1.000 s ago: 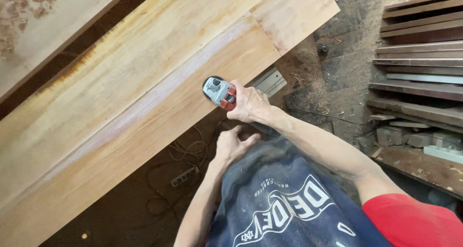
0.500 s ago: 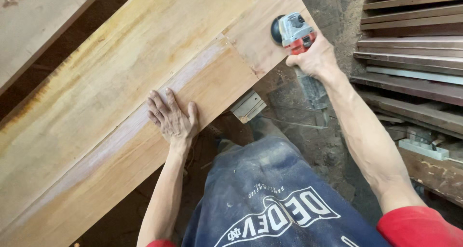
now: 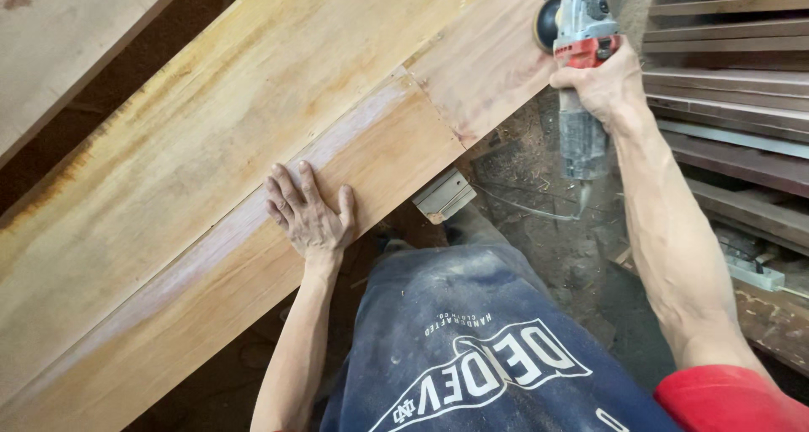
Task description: The person uses an orbital sander to smooth the surface of a large wooden plank resting on supports. They move the sander back and forth across the plank, occasionally pausing to wipe away dust with their hand.
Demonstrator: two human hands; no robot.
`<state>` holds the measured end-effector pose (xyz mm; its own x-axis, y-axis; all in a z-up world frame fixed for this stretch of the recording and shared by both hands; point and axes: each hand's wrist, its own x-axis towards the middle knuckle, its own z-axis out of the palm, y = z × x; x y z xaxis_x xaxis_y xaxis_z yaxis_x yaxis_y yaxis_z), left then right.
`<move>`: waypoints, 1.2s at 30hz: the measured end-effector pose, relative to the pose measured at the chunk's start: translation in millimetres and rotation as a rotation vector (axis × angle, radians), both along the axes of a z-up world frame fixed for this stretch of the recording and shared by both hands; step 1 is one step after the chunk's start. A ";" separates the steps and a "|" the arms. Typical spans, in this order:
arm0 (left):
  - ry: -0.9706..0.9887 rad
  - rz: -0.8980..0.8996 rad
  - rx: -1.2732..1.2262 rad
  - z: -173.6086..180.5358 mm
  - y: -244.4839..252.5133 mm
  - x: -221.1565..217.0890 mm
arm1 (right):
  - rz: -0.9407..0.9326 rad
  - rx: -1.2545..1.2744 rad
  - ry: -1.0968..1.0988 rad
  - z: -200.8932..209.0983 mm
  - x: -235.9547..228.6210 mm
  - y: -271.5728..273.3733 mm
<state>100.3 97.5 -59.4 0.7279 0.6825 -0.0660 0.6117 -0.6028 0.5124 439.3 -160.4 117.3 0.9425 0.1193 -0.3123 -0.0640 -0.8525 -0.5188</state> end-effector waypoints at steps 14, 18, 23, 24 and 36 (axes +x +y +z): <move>-0.039 -0.009 0.023 -22.7 -2.7 -4.4 | 0.380 -0.376 0.274 -18.5 -178.1 97.6; -0.064 -0.005 0.038 -23.6 -2.6 -6.4 | 0.436 -0.313 0.228 -32.3 -213.4 87.4; -0.067 -0.006 -0.011 -22.0 -3.1 -4.5 | 0.258 -0.233 0.117 -9.5 -160.2 34.1; -0.068 -0.006 -0.019 -21.6 -3.6 -4.6 | 0.227 -0.194 0.044 -2.7 -149.1 26.9; -0.069 -0.001 -0.014 -23.2 -2.3 -5.8 | 0.121 -0.060 0.006 -18.6 -143.1 23.2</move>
